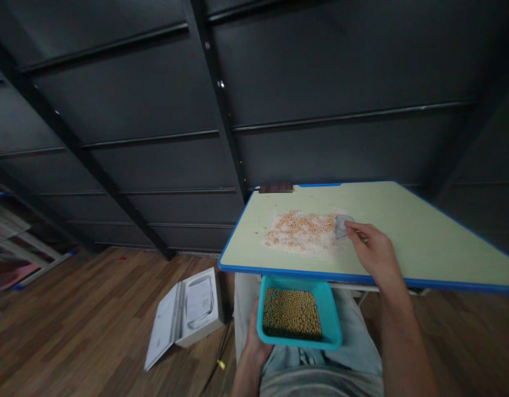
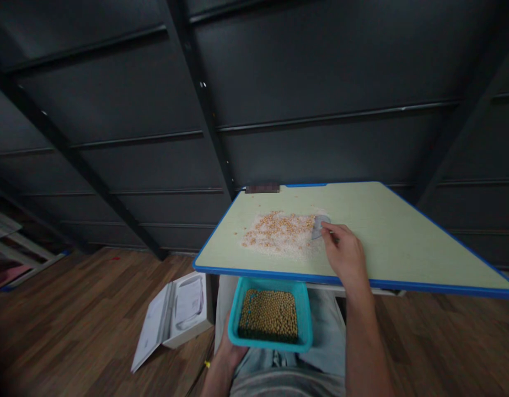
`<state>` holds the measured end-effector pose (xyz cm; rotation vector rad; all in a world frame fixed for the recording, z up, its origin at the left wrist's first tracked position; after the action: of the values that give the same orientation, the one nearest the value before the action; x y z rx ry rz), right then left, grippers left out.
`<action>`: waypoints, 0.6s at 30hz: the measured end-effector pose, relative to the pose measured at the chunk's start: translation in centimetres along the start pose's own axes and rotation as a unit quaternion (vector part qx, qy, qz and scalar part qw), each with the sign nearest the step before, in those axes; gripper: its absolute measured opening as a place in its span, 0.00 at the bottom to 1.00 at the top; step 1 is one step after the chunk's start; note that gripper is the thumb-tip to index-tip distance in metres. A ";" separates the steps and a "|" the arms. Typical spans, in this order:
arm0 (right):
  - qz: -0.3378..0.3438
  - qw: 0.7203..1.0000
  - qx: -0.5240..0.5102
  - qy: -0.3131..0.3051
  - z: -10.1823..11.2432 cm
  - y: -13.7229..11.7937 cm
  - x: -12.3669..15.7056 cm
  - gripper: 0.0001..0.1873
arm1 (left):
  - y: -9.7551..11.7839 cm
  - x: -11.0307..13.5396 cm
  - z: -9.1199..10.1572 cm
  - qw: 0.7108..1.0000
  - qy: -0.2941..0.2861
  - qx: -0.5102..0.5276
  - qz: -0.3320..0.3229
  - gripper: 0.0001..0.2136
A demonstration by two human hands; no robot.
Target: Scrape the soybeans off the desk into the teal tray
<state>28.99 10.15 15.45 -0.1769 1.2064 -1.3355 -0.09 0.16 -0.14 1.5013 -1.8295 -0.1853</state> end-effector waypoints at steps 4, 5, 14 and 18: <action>0.003 1.000 -0.016 -0.013 0.2 -0.3 0.1 0.18 | 0.2 0.5 -0.6 1.000 0.002 -0.005 0.006 0.08; 0.003 1.000 -0.020 -0.017 0.2 -0.5 0.1 0.18 | 0.3 0.5 -0.7 1.000 0.005 -0.007 0.008 0.09; 0.002 0.997 -0.057 -0.051 0.2 -0.9 0.3 0.15 | 0.1 0.2 -0.4 1.000 0.003 -0.007 0.004 0.07; 0.011 0.995 -0.071 -0.068 0.2 -1.2 0.4 0.15 | 0.3 0.4 -0.7 1.000 0.021 -0.014 0.007 0.07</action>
<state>28.23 9.37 16.18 -0.3494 1.1848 -1.2004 0.07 0.12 0.75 1.4618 -1.7971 -0.1691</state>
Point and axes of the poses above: each hand's wrist, its own x-axis away from the middle knuckle, its own z-axis out of the back of the hand, y = z × x, the point moved 2 cm from there along -x, towards the middle knuckle
